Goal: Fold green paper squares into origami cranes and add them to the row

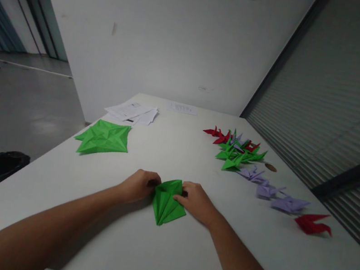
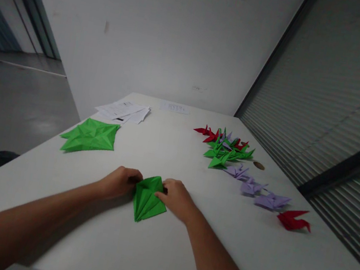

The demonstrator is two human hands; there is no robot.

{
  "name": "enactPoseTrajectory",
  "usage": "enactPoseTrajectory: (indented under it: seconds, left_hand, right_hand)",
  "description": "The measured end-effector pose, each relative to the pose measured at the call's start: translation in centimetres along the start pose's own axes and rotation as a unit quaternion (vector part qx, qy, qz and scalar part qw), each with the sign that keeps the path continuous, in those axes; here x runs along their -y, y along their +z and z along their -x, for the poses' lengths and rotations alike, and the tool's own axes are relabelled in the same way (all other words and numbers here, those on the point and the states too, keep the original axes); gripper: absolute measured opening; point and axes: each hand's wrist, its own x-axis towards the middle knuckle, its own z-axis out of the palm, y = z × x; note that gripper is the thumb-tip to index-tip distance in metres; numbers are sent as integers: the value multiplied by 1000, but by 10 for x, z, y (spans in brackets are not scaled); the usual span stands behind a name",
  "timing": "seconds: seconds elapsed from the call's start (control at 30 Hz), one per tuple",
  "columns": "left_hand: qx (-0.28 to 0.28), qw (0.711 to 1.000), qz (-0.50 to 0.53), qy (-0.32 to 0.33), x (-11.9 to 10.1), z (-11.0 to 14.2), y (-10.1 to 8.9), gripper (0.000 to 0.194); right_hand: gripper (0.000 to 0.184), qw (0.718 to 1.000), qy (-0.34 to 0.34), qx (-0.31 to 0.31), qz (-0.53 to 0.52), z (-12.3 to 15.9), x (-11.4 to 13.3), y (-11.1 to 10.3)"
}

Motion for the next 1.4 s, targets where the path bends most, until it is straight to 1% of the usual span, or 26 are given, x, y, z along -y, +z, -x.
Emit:
enactPoseTrajectory:
  seconds: [0.03, 0.1, 0.2, 0.23, 0.33, 0.43, 0.53, 0.63, 0.73, 0.87, 0.93, 1.03, 1.13, 1.4]
  left_hand:
    - [-2, 1000, 16, 3, 0, 0, 1, 31]
    - [-8, 998, 62, 7, 2, 0, 2, 29]
    - [-7, 987, 157, 8, 6, -1, 1, 16]
    - [-5, 980, 197, 3, 7, -1, 1, 16]
    - [8, 946, 323, -30, 6, -2, 0, 36]
    - [23, 915, 398, -66, 4, -1, 0, 49]
    - [41, 904, 418, -81, 3, -1, -1, 50]
    - [62, 904, 417, -72, 3, -1, -1, 49]
    - [66, 902, 422, -70, 4, 1, -2, 48]
    - [88, 876, 467, -87, 5, 4, -3, 49]
    - [94, 869, 478, -85, 6, 4, -2, 49]
    - [89, 868, 482, -84, 7, 4, 0, 45]
    - [88, 868, 480, -87, 8, 3, 1, 42]
    - [71, 886, 451, -84, 8, 1, 1, 41]
  right_hand:
    - [4, 1000, 1, -3, -28, 0, 1, 0]
    - [12, 996, 1, -9, -94, 1, 2, 0]
    - [20, 983, 0, -25, -183, 2, 4, 1]
    - [21, 979, -1, -30, -204, 2, 4, 2]
    - [21, 973, -7, -36, -229, 2, 5, 2]
    - [21, 973, -2, -39, -230, 2, 7, 3]
    - [22, 972, 12, -42, -231, 2, 7, 4]
    - [22, 974, 5, -36, -226, 3, 7, 5]
    - [20, 972, -2, -36, -231, 3, 7, 5]
    - [19, 969, -3, -40, -242, 4, 7, 4]
    - [21, 971, -4, -37, -235, 4, 8, 3]
    - [20, 979, -2, -42, -200, 5, 9, 3]
    - [18, 981, -4, -40, -188, 5, 10, 3]
    - [12, 985, -15, -43, -166, 5, 12, 4]
